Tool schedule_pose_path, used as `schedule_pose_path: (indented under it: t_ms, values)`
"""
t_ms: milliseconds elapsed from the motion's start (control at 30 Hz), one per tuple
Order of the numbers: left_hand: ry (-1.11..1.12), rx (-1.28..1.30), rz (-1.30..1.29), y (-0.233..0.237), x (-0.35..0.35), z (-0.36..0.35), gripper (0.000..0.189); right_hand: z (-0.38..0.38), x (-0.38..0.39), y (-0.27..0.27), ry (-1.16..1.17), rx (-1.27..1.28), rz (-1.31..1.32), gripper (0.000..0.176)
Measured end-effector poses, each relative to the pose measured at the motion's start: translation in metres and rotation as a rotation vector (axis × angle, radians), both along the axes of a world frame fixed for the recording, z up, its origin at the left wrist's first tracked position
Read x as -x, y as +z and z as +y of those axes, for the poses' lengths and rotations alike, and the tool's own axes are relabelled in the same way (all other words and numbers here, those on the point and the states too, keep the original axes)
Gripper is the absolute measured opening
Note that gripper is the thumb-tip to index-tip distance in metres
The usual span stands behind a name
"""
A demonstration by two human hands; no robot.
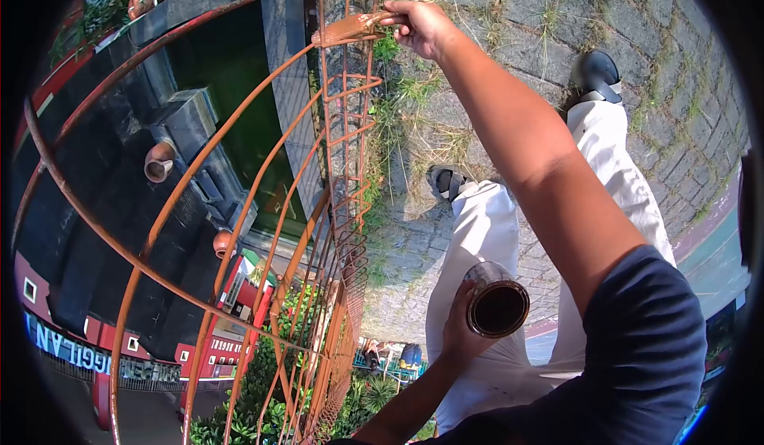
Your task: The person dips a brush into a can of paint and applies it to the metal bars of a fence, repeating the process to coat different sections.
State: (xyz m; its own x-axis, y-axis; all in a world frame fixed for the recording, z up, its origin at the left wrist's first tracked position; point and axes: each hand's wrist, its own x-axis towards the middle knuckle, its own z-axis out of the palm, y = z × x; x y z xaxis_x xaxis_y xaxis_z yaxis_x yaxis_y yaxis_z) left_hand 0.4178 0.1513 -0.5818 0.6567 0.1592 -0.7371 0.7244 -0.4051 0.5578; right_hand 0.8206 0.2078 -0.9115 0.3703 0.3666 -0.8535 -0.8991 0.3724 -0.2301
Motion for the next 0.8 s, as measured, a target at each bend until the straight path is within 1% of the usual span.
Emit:
schedule_pose_path:
  t_ms: [133, 233, 300, 367, 467, 500, 533, 567, 600, 633, 700, 733, 767, 800]
  values:
    - [0.058, 0.083, 0.133, -0.003, 0.002, -0.001, 0.104, -0.002, 0.0, 0.002, 0.009, -0.079, 0.152, 0.017]
    - [0.102, 0.103, 0.146, -0.003, 0.0, -0.002, 0.104, 0.006, -0.003, 0.012, -0.03, 0.039, -0.015, 0.014]
    - [0.12, 0.117, 0.145, -0.004, 0.0, -0.003, 0.103, 0.012, 0.001, 0.031, 0.081, 0.301, -0.478, 0.015]
    - [0.127, 0.123, 0.118, -0.007, -0.002, -0.005, 0.102, 0.013, 0.007, 0.035, 0.239, 0.467, -0.66, 0.015]
    - [0.162, 0.137, 0.071, -0.006, -0.007, -0.006, 0.101, -0.002, 0.01, 0.063, 0.192, 0.306, -0.515, 0.015]
    - [0.188, 0.151, 0.058, -0.003, -0.007, -0.008, 0.101, -0.017, 0.008, 0.072, 0.074, 0.223, -0.4, 0.016]
    - [0.224, 0.169, 0.043, -0.001, -0.008, -0.011, 0.101, -0.039, 0.007, 0.08, -0.044, 0.142, -0.285, 0.016]
    - [0.253, 0.18, 0.023, 0.005, -0.011, -0.013, 0.101, -0.065, 0.008, 0.086, -0.036, 0.227, -0.265, 0.017]
    - [0.291, 0.194, 0.009, 0.012, -0.015, -0.013, 0.101, -0.096, 0.01, 0.095, -0.021, 0.345, -0.319, 0.018]
    - [0.275, 0.17, -0.029, 0.024, -0.023, -0.016, 0.102, -0.131, 0.012, 0.112, -0.053, 0.419, -0.278, 0.018]
    - [0.247, 0.12, -0.111, 0.05, -0.04, -0.019, 0.104, -0.217, 0.018, 0.155, -0.105, 0.477, -0.216, 0.021]
    - [0.262, 0.19, 0.068, 0.06, -0.047, -0.013, 0.114, -0.263, 0.018, 0.185, -0.101, 0.524, -0.195, 0.025]
    - [0.189, 0.111, -0.011, 0.072, -0.049, -0.013, 0.115, -0.311, 0.02, 0.204, -0.146, 0.553, -0.231, 0.027]
    - [0.12, 0.025, -0.091, 0.086, -0.049, -0.015, 0.116, -0.36, 0.02, 0.234, -0.192, 0.541, -0.27, 0.026]
